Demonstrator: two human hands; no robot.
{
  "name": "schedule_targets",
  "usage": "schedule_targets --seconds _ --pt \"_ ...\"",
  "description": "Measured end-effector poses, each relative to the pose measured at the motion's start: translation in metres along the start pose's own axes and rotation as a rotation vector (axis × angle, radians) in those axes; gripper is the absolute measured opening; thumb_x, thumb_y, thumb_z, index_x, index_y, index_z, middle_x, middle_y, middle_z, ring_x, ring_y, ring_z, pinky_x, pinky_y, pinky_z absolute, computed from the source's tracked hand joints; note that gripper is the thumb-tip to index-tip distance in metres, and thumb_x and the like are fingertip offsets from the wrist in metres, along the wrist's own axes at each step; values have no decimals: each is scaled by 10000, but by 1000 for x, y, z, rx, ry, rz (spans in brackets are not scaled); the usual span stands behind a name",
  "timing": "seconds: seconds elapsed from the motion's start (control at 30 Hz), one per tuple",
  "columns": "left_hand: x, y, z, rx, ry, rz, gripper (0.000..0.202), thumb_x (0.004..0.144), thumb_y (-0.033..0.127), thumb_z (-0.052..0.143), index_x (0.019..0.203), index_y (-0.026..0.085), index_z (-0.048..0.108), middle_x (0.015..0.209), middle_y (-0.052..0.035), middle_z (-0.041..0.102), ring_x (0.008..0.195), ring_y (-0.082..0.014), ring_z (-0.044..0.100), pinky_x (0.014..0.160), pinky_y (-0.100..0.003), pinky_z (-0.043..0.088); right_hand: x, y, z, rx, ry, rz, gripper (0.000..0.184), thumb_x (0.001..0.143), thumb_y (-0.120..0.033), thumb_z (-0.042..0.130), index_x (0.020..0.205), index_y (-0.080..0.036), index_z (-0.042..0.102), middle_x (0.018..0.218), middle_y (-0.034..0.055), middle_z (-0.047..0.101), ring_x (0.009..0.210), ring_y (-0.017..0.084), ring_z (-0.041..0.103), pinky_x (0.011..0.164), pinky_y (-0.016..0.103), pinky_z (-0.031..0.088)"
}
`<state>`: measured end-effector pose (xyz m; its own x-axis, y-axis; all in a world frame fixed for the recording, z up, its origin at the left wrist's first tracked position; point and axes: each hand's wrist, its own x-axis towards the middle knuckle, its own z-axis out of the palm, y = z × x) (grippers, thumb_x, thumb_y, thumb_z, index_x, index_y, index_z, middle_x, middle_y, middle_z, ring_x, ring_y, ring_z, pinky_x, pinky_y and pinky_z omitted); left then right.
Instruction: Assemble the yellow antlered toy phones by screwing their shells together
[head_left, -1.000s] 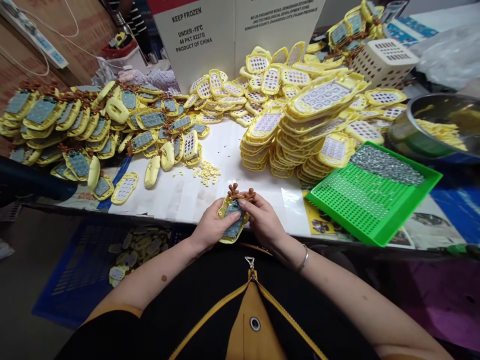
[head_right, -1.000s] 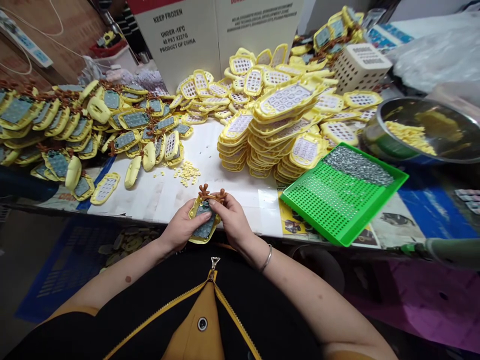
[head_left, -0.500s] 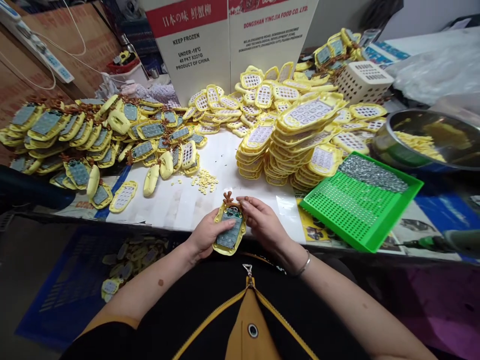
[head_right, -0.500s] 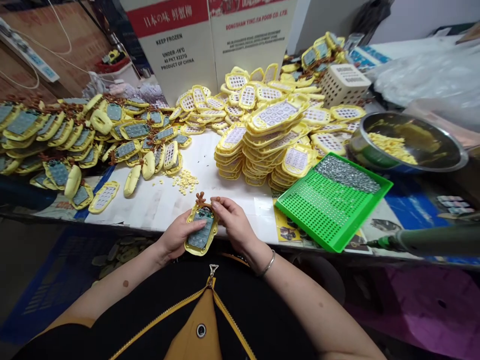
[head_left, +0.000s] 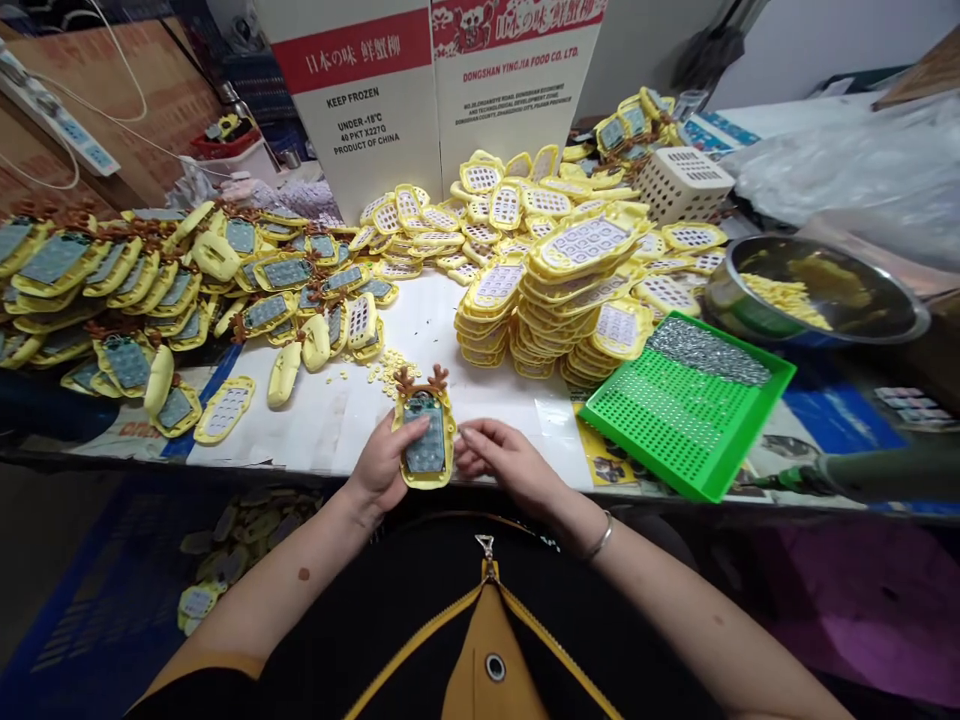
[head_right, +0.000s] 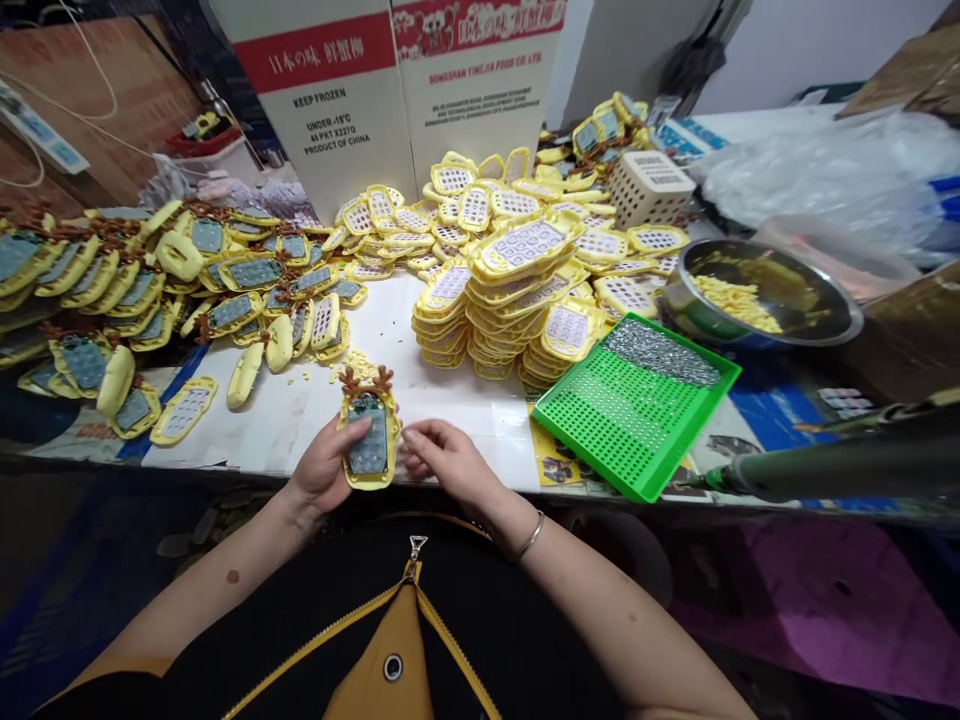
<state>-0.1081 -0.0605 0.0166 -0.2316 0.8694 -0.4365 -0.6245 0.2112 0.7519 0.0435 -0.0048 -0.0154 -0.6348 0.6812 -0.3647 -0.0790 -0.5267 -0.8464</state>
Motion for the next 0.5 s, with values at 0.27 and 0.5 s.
schedule_targets --seconds 0.27,0.5 --pt "8 -5 -1 -127 12 62 450 623 318 859 980 113 679 811 -57 720 671 -159 645 705 -293 509 -6 0 11 -27 -193 77 616 623 -674 763 964 -173 649 824 13 688 663 127 653 666 278 543" --pt "19 -25 -26 -293 -432 -115 831 663 694 707 1184 48 668 1066 -189 712 1014 -277 641 929 -379 442 -15 5 15 55 -5 208 594 604 -592 830 1019 -190 690 791 27 737 694 169 683 683 267 560"
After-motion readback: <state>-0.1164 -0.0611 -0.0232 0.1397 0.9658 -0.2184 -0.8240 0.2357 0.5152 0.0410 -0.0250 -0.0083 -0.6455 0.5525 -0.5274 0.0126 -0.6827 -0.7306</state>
